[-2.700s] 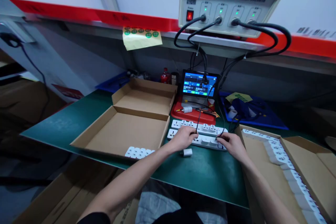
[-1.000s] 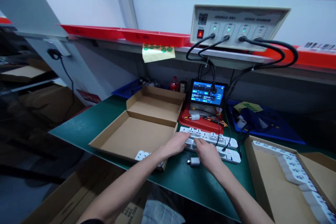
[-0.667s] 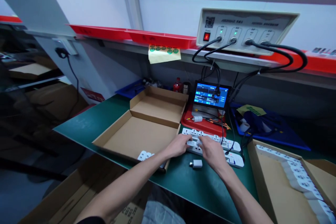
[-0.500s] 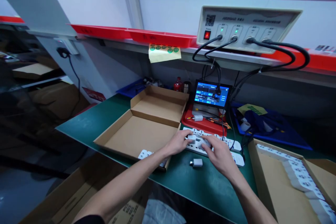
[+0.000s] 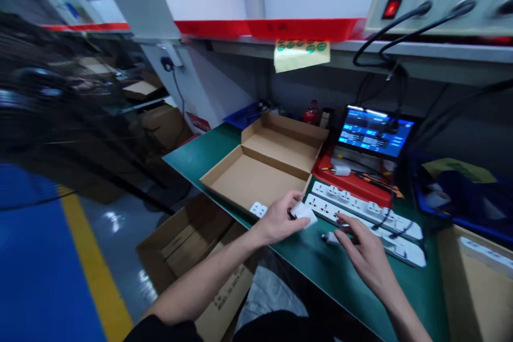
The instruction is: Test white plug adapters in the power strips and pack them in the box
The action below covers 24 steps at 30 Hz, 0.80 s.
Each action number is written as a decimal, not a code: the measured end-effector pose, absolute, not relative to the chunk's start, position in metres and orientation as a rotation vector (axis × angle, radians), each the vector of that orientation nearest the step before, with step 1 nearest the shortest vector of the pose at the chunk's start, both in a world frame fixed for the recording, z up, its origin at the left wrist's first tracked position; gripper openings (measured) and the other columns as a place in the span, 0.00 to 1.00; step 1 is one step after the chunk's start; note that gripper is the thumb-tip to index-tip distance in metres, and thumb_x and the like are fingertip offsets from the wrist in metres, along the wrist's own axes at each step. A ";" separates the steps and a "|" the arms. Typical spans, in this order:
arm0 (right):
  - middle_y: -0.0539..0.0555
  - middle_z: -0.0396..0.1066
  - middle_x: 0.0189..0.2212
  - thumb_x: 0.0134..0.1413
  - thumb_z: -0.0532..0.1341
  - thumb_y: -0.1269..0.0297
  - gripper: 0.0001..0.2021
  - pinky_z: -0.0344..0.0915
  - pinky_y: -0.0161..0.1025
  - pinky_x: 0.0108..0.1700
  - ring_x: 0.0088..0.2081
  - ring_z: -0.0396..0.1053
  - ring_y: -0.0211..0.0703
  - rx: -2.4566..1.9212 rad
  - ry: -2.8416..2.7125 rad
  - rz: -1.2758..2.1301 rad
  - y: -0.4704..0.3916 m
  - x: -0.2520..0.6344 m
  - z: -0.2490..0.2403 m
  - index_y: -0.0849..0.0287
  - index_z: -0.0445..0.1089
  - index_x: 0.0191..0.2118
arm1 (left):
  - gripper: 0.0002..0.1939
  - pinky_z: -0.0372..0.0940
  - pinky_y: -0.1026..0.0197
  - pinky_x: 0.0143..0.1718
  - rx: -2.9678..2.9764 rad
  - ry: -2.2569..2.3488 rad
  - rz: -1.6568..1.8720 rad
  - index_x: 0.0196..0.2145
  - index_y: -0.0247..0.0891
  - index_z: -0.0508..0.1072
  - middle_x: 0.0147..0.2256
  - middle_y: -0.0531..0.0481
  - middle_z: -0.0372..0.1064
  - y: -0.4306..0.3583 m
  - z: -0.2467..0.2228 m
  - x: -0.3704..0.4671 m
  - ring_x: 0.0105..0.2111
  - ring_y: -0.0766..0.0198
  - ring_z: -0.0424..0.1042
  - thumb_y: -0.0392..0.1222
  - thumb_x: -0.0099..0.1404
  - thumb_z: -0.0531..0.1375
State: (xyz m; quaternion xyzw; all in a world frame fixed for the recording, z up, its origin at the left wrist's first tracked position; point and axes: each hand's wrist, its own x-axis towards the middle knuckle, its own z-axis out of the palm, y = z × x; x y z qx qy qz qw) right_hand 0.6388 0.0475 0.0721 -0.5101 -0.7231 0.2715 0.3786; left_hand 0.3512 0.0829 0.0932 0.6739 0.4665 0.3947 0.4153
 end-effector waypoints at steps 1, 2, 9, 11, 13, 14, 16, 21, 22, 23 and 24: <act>0.61 0.79 0.56 0.72 0.61 0.46 0.22 0.80 0.51 0.50 0.52 0.79 0.56 -1.318 -1.953 0.563 0.048 0.644 0.061 0.49 0.74 0.63 | 0.30 0.73 0.53 0.50 1.792 1.331 1.012 0.61 0.39 0.72 0.55 0.41 0.74 0.088 0.098 0.329 0.49 0.53 0.78 0.50 0.65 0.72; 0.61 0.78 0.58 0.71 0.61 0.47 0.22 0.79 0.54 0.54 0.55 0.78 0.59 -1.327 -2.047 0.435 0.049 0.648 0.049 0.48 0.75 0.63 | 0.26 0.73 0.53 0.51 1.884 1.501 1.009 0.57 0.40 0.73 0.54 0.42 0.74 0.093 0.103 0.306 0.49 0.53 0.77 0.50 0.66 0.70; 0.60 0.81 0.55 0.70 0.56 0.61 0.20 0.77 0.50 0.49 0.53 0.79 0.57 -1.424 -2.292 0.125 0.050 0.653 -0.009 0.49 0.76 0.61 | 0.14 0.67 0.56 0.47 2.175 1.923 0.345 0.40 0.41 0.81 0.45 0.44 0.80 0.110 0.095 0.208 0.46 0.51 0.79 0.47 0.76 0.57; 0.60 0.82 0.52 0.72 0.54 0.61 0.19 0.77 0.47 0.46 0.49 0.80 0.55 -1.472 -2.296 0.198 0.048 0.650 -0.003 0.50 0.77 0.60 | 0.19 0.67 0.56 0.47 2.189 1.745 0.260 0.41 0.42 0.82 0.44 0.44 0.82 0.110 0.092 0.203 0.45 0.51 0.80 0.50 0.80 0.54; 0.60 0.81 0.52 0.75 0.52 0.58 0.20 0.77 0.48 0.47 0.48 0.81 0.55 -1.504 -2.263 0.287 0.044 0.649 0.011 0.52 0.76 0.60 | 0.20 0.67 0.55 0.51 2.227 1.715 0.268 0.44 0.41 0.83 0.45 0.42 0.82 0.111 0.092 0.210 0.47 0.49 0.79 0.53 0.81 0.53; 0.60 0.81 0.52 0.76 0.52 0.56 0.20 0.77 0.48 0.48 0.48 0.81 0.55 -1.506 -2.236 0.325 0.042 0.647 0.021 0.52 0.76 0.61 | 0.19 0.68 0.52 0.53 2.261 1.735 0.303 0.46 0.40 0.83 0.47 0.40 0.82 0.111 0.093 0.218 0.50 0.48 0.79 0.52 0.80 0.56; 0.61 0.80 0.53 0.76 0.54 0.53 0.20 0.77 0.49 0.50 0.49 0.81 0.55 -1.478 -2.175 0.380 0.037 0.643 0.040 0.53 0.75 0.61 | 0.17 0.68 0.48 0.59 2.335 1.683 0.432 0.54 0.38 0.81 0.53 0.38 0.80 0.110 0.096 0.247 0.55 0.45 0.76 0.51 0.77 0.62; 0.60 0.81 0.52 0.73 0.61 0.54 0.18 0.79 0.48 0.49 0.48 0.81 0.54 -1.350 -2.014 0.490 0.023 0.626 0.074 0.52 0.75 0.62 | 0.40 0.67 0.45 0.67 2.369 0.905 0.642 0.75 0.46 0.62 0.67 0.39 0.71 0.087 0.093 0.360 0.65 0.47 0.71 0.46 0.70 0.70; 0.60 0.81 0.51 0.72 0.61 0.55 0.18 0.79 0.47 0.48 0.47 0.81 0.53 -1.334 -1.968 0.518 0.020 0.625 0.076 0.52 0.75 0.62 | 0.40 0.68 0.45 0.67 2.361 0.804 0.642 0.75 0.46 0.61 0.67 0.39 0.72 0.084 0.091 0.379 0.65 0.47 0.72 0.44 0.70 0.70; 0.60 0.82 0.51 0.72 0.61 0.55 0.19 0.80 0.46 0.47 0.46 0.81 0.52 -1.326 -1.918 0.547 0.016 0.626 0.078 0.52 0.74 0.62 | 0.39 0.68 0.45 0.66 2.350 0.743 0.640 0.75 0.46 0.62 0.66 0.40 0.73 0.085 0.089 0.395 0.64 0.48 0.73 0.42 0.71 0.69; 0.60 0.82 0.52 0.73 0.61 0.55 0.19 0.80 0.46 0.46 0.45 0.82 0.52 -1.329 -1.867 0.571 0.013 0.628 0.079 0.52 0.74 0.63 | 0.37 0.69 0.46 0.65 2.337 0.722 0.640 0.74 0.45 0.64 0.64 0.40 0.75 0.089 0.087 0.406 0.61 0.48 0.75 0.40 0.71 0.68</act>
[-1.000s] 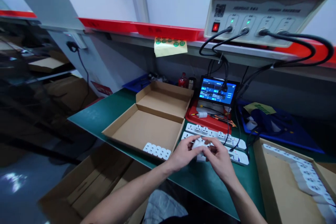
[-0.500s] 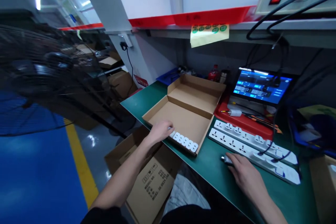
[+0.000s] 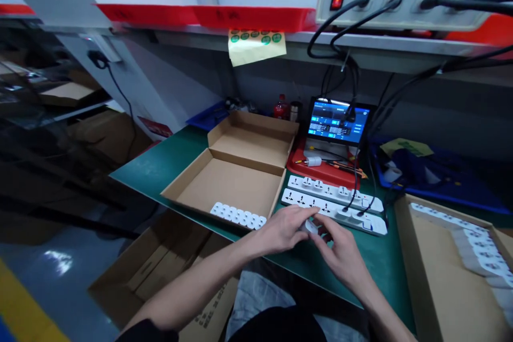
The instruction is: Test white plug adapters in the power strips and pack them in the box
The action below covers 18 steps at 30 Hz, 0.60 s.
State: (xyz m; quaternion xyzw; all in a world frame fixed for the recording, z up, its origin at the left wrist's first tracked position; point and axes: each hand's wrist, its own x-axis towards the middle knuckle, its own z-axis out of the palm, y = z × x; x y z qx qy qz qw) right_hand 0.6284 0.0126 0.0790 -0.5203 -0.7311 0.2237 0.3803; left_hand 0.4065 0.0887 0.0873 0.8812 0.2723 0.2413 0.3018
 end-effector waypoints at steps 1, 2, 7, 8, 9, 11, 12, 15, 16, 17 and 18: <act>0.60 0.82 0.53 0.73 0.60 0.54 0.20 0.81 0.45 0.45 0.45 0.82 0.51 -1.340 -1.821 0.583 0.009 0.633 0.079 0.52 0.73 0.64 | 0.34 0.70 0.47 0.63 2.323 0.736 0.647 0.72 0.45 0.67 0.61 0.41 0.77 0.095 0.086 0.414 0.58 0.49 0.77 0.40 0.72 0.68; 0.60 0.82 0.53 0.73 0.61 0.54 0.20 0.81 0.45 0.44 0.45 0.82 0.52 -1.359 -1.784 0.580 0.004 0.639 0.079 0.51 0.73 0.64 | 0.30 0.71 0.48 0.62 2.313 0.774 0.658 0.69 0.43 0.71 0.59 0.41 0.78 0.105 0.085 0.418 0.56 0.50 0.78 0.40 0.72 0.67; 0.60 0.83 0.51 0.72 0.63 0.49 0.17 0.82 0.46 0.40 0.39 0.82 0.50 -1.432 -1.752 0.516 -0.022 0.681 0.073 0.50 0.78 0.58 | 0.15 0.69 0.52 0.62 2.313 1.093 0.633 0.54 0.39 0.81 0.54 0.42 0.81 0.160 0.082 0.416 0.55 0.50 0.78 0.38 0.71 0.67; 0.60 0.83 0.50 0.72 0.63 0.49 0.17 0.82 0.46 0.40 0.38 0.81 0.50 -1.435 -1.751 0.508 -0.027 0.688 0.071 0.50 0.79 0.57 | 0.14 0.69 0.52 0.61 2.318 1.132 0.599 0.53 0.39 0.81 0.54 0.43 0.82 0.167 0.082 0.416 0.55 0.50 0.78 0.38 0.71 0.67; 0.60 0.83 0.50 0.72 0.63 0.49 0.16 0.82 0.47 0.39 0.38 0.81 0.50 -1.438 -1.745 0.499 -0.032 0.694 0.068 0.49 0.79 0.56 | 0.14 0.69 0.53 0.60 2.325 1.155 0.565 0.53 0.39 0.81 0.53 0.43 0.82 0.173 0.081 0.416 0.54 0.50 0.79 0.38 0.70 0.67; 0.60 0.83 0.50 0.72 0.63 0.50 0.15 0.82 0.46 0.38 0.39 0.81 0.50 -1.445 -1.730 0.477 -0.042 0.701 0.063 0.49 0.80 0.55 | 0.14 0.70 0.54 0.57 2.346 1.162 0.499 0.53 0.39 0.81 0.51 0.44 0.83 0.177 0.079 0.417 0.52 0.50 0.79 0.38 0.70 0.66; 0.59 0.83 0.50 0.72 0.63 0.51 0.15 0.82 0.46 0.38 0.39 0.82 0.50 -1.451 -1.722 0.468 -0.047 0.703 0.062 0.49 0.80 0.55 | 0.13 0.70 0.55 0.56 2.358 1.157 0.472 0.52 0.39 0.81 0.49 0.44 0.83 0.177 0.077 0.419 0.51 0.50 0.79 0.37 0.70 0.66; 0.58 0.83 0.50 0.74 0.62 0.54 0.13 0.82 0.44 0.43 0.43 0.83 0.49 -1.488 -1.725 0.452 -0.066 0.705 0.065 0.51 0.79 0.54 | 0.12 0.70 0.54 0.56 2.404 1.128 0.411 0.50 0.40 0.80 0.50 0.43 0.82 0.171 0.069 0.422 0.52 0.49 0.79 0.37 0.70 0.64; 0.58 0.83 0.50 0.74 0.61 0.55 0.13 0.82 0.44 0.46 0.46 0.83 0.49 -1.507 -1.741 0.442 -0.072 0.707 0.067 0.51 0.79 0.55 | 0.12 0.70 0.53 0.57 2.428 1.120 0.397 0.50 0.40 0.80 0.52 0.42 0.82 0.170 0.065 0.422 0.53 0.48 0.79 0.37 0.70 0.64; 0.58 0.83 0.50 0.75 0.61 0.55 0.13 0.81 0.45 0.49 0.48 0.82 0.49 -1.531 -1.761 0.420 -0.078 0.712 0.070 0.52 0.78 0.55 | 0.12 0.69 0.51 0.58 2.462 1.113 0.381 0.50 0.41 0.80 0.54 0.41 0.81 0.169 0.061 0.422 0.54 0.46 0.79 0.38 0.70 0.63; 0.57 0.83 0.51 0.76 0.60 0.55 0.14 0.80 0.46 0.53 0.51 0.82 0.49 -1.570 -1.780 0.385 -0.083 0.721 0.073 0.52 0.78 0.56 | 0.12 0.70 0.49 0.58 2.495 1.129 0.369 0.49 0.41 0.80 0.54 0.40 0.81 0.170 0.057 0.422 0.53 0.45 0.79 0.38 0.71 0.61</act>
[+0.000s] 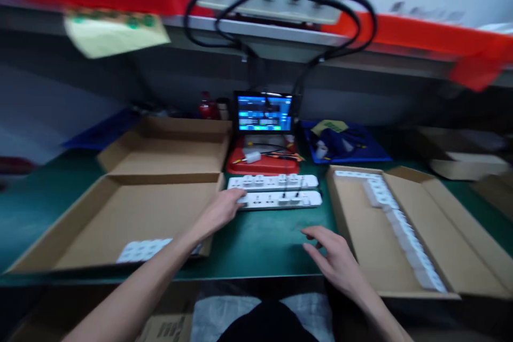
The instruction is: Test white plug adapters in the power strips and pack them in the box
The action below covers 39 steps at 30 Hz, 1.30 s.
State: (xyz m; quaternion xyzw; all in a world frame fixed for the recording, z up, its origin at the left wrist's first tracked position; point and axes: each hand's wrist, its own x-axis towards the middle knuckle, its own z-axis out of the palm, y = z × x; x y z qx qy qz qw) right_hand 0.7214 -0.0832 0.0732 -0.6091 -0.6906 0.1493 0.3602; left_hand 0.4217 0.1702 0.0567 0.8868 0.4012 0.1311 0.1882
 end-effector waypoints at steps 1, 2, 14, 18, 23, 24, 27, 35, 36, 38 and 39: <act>0.58 0.83 0.53 0.77 0.58 0.55 0.14 0.79 0.47 0.56 0.53 0.81 0.49 -1.631 -1.793 0.333 -0.090 0.734 0.076 0.52 0.77 0.57 | 0.12 0.71 0.48 0.57 2.530 1.141 0.347 0.49 0.41 0.80 0.53 0.39 0.82 0.172 0.053 0.421 0.52 0.44 0.80 0.39 0.72 0.59; 0.58 0.82 0.54 0.78 0.57 0.56 0.15 0.78 0.47 0.58 0.54 0.81 0.50 -1.723 -1.795 0.268 -0.098 0.751 0.080 0.53 0.76 0.59 | 0.13 0.72 0.46 0.56 2.579 1.125 0.322 0.49 0.41 0.80 0.53 0.39 0.82 0.174 0.050 0.421 0.52 0.42 0.80 0.40 0.72 0.58; 0.65 0.82 0.42 0.71 0.63 0.61 0.10 0.70 0.43 0.38 0.44 0.84 0.60 -3.382 -1.138 0.051 -0.226 0.895 0.081 0.59 0.81 0.44 | 0.16 0.76 0.46 0.55 2.807 0.360 0.972 0.61 0.40 0.73 0.54 0.39 0.79 0.061 0.057 0.519 0.53 0.49 0.78 0.42 0.79 0.59; 0.64 0.81 0.43 0.70 0.61 0.66 0.10 0.66 0.42 0.37 0.45 0.83 0.58 -3.342 -1.135 0.035 -0.225 0.888 0.075 0.59 0.80 0.43 | 0.17 0.75 0.44 0.56 2.694 0.150 0.729 0.61 0.40 0.73 0.55 0.39 0.78 0.041 0.054 0.601 0.54 0.49 0.77 0.40 0.77 0.60; 0.62 0.82 0.40 0.68 0.64 0.61 0.07 0.61 0.42 0.36 0.43 0.82 0.58 -3.205 -1.214 0.147 -0.220 0.892 0.080 0.57 0.77 0.41 | 0.23 0.71 0.43 0.63 2.630 0.155 0.443 0.64 0.38 0.70 0.60 0.37 0.74 0.043 0.055 0.694 0.60 0.46 0.73 0.41 0.74 0.65; 0.61 0.82 0.39 0.68 0.64 0.59 0.08 0.60 0.42 0.35 0.42 0.82 0.58 -3.152 -1.262 0.159 -0.218 0.894 0.081 0.57 0.77 0.41 | 0.25 0.69 0.43 0.65 2.620 0.174 0.388 0.65 0.38 0.69 0.62 0.36 0.73 0.045 0.056 0.714 0.61 0.45 0.72 0.42 0.73 0.65; 0.60 0.82 0.39 0.70 0.62 0.58 0.08 0.58 0.42 0.35 0.40 0.81 0.55 -2.991 -1.403 0.114 -0.205 0.905 0.077 0.56 0.75 0.45 | 0.35 0.65 0.44 0.69 2.591 0.217 0.270 0.69 0.36 0.65 0.66 0.32 0.68 0.052 0.059 0.777 0.67 0.42 0.68 0.47 0.69 0.69; 0.57 0.80 0.44 0.68 0.57 0.71 0.12 0.66 0.40 0.39 0.40 0.80 0.49 -2.640 -1.583 -0.057 -0.193 0.924 0.052 0.55 0.72 0.53 | 0.53 0.62 0.43 0.66 2.679 0.528 0.150 0.67 0.30 0.63 0.66 0.28 0.62 0.061 0.048 0.907 0.65 0.35 0.63 0.57 0.52 0.77; 0.57 0.80 0.45 0.67 0.56 0.73 0.14 0.67 0.40 0.40 0.41 0.80 0.49 -2.618 -1.596 -0.048 -0.196 0.923 0.050 0.55 0.71 0.54 | 0.50 0.62 0.43 0.65 2.692 0.569 0.152 0.65 0.31 0.65 0.65 0.29 0.62 0.060 0.045 0.913 0.64 0.35 0.63 0.57 0.52 0.76; 0.57 0.80 0.46 0.65 0.56 0.75 0.17 0.68 0.40 0.41 0.44 0.81 0.49 -2.597 -1.625 -0.023 -0.201 0.918 0.048 0.54 0.71 0.55 | 0.45 0.62 0.43 0.64 2.710 0.600 0.186 0.62 0.33 0.66 0.65 0.30 0.63 0.059 0.039 0.918 0.64 0.37 0.63 0.57 0.54 0.75; 0.57 0.80 0.47 0.65 0.56 0.76 0.18 0.69 0.40 0.42 0.45 0.81 0.49 -2.600 -1.636 -0.012 -0.205 0.915 0.048 0.54 0.71 0.55 | 0.43 0.62 0.43 0.64 2.714 0.588 0.205 0.61 0.34 0.66 0.64 0.30 0.64 0.057 0.036 0.919 0.63 0.38 0.63 0.56 0.54 0.75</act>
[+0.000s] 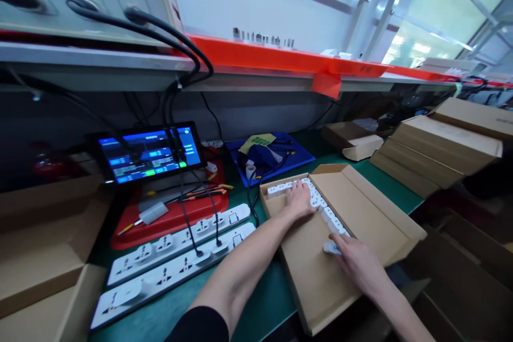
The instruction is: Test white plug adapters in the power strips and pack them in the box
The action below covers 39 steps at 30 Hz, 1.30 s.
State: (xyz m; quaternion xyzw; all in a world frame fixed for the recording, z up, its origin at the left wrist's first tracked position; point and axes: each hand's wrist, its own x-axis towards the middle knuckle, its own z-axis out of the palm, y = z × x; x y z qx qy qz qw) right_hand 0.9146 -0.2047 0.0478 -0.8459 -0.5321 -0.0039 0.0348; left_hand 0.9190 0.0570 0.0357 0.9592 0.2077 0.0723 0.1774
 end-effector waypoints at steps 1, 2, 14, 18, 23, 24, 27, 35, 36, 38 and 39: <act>0.57 0.80 0.47 0.64 0.56 0.76 0.17 0.69 0.40 0.42 0.45 0.81 0.50 -2.614 -1.638 -0.005 -0.208 0.912 0.048 0.54 0.72 0.55 | 0.42 0.61 0.44 0.64 2.714 0.568 0.224 0.60 0.34 0.66 0.63 0.30 0.65 0.055 0.033 0.919 0.63 0.38 0.63 0.55 0.55 0.74; 0.57 0.79 0.47 0.65 0.57 0.75 0.16 0.69 0.40 0.42 0.45 0.81 0.50 -2.640 -1.625 -0.003 -0.211 0.910 0.048 0.54 0.72 0.54 | 0.41 0.61 0.44 0.63 2.710 0.545 0.239 0.60 0.35 0.65 0.62 0.31 0.66 0.053 0.032 0.919 0.62 0.39 0.63 0.54 0.56 0.73; 0.57 0.77 0.50 0.76 0.56 0.60 0.08 0.62 0.39 0.35 0.43 0.81 0.49 -2.999 -1.144 0.055 -0.225 0.906 0.049 0.54 0.71 0.51 | 0.52 0.62 0.44 0.68 2.504 0.230 0.414 0.70 0.34 0.59 0.65 0.31 0.65 0.045 0.082 0.844 0.64 0.38 0.65 0.47 0.52 0.72; 0.58 0.74 0.52 0.74 0.58 0.58 0.11 0.63 0.39 0.33 0.44 0.80 0.50 -3.052 -1.095 -0.037 -0.223 0.899 0.048 0.54 0.69 0.56 | 0.54 0.59 0.39 0.72 2.503 0.197 0.615 0.76 0.38 0.53 0.70 0.33 0.60 0.047 0.099 0.731 0.70 0.37 0.61 0.46 0.55 0.69; 0.61 0.74 0.49 0.72 0.62 0.55 0.16 0.65 0.39 0.33 0.45 0.79 0.52 -3.109 -1.014 -0.133 -0.220 0.890 0.054 0.55 0.67 0.59 | 0.52 0.67 0.37 0.65 2.865 0.396 0.489 0.78 0.45 0.55 0.68 0.36 0.66 0.063 0.079 0.562 0.66 0.36 0.67 0.41 0.57 0.63; 0.61 0.75 0.47 0.73 0.61 0.54 0.15 0.66 0.39 0.33 0.44 0.79 0.53 -3.139 -1.005 -0.132 -0.219 0.888 0.054 0.56 0.68 0.57 | 0.52 0.68 0.36 0.63 2.940 0.439 0.422 0.78 0.46 0.57 0.68 0.36 0.67 0.067 0.069 0.533 0.65 0.34 0.68 0.41 0.56 0.63; 0.63 0.76 0.44 0.75 0.59 0.53 0.14 0.68 0.41 0.34 0.43 0.80 0.55 -3.219 -0.989 -0.160 -0.214 0.881 0.053 0.59 0.71 0.50 | 0.52 0.69 0.30 0.59 3.085 0.505 0.169 0.74 0.47 0.66 0.65 0.34 0.71 0.075 0.039 0.473 0.62 0.28 0.71 0.42 0.49 0.64; 0.63 0.79 0.43 0.72 0.61 0.55 0.13 0.67 0.43 0.37 0.43 0.82 0.57 -3.252 -0.915 -0.112 -0.203 0.870 0.057 0.60 0.69 0.50 | 0.51 0.71 0.40 0.61 2.901 0.547 0.204 0.75 0.47 0.64 0.67 0.36 0.70 0.061 0.004 0.467 0.64 0.36 0.71 0.41 0.53 0.66; 0.62 0.80 0.43 0.72 0.61 0.55 0.13 0.66 0.43 0.36 0.42 0.82 0.57 -3.234 -0.908 -0.059 -0.203 0.869 0.059 0.60 0.69 0.49 | 0.52 0.71 0.40 0.61 2.869 0.552 0.269 0.76 0.48 0.62 0.67 0.36 0.69 0.061 -0.001 0.467 0.64 0.36 0.71 0.42 0.53 0.68; 0.60 0.80 0.44 0.72 0.60 0.53 0.13 0.64 0.42 0.37 0.42 0.81 0.56 -3.169 -0.912 0.006 -0.201 0.871 0.061 0.58 0.68 0.50 | 0.54 0.71 0.41 0.62 2.822 0.548 0.390 0.77 0.49 0.58 0.69 0.37 0.67 0.060 -0.011 0.464 0.66 0.37 0.70 0.43 0.56 0.69; 0.59 0.80 0.44 0.71 0.60 0.53 0.13 0.63 0.42 0.37 0.43 0.81 0.55 -3.130 -0.922 0.009 -0.199 0.872 0.061 0.57 0.68 0.51 | 0.54 0.71 0.41 0.63 2.804 0.542 0.445 0.78 0.49 0.55 0.71 0.37 0.66 0.059 -0.016 0.461 0.66 0.38 0.70 0.43 0.58 0.70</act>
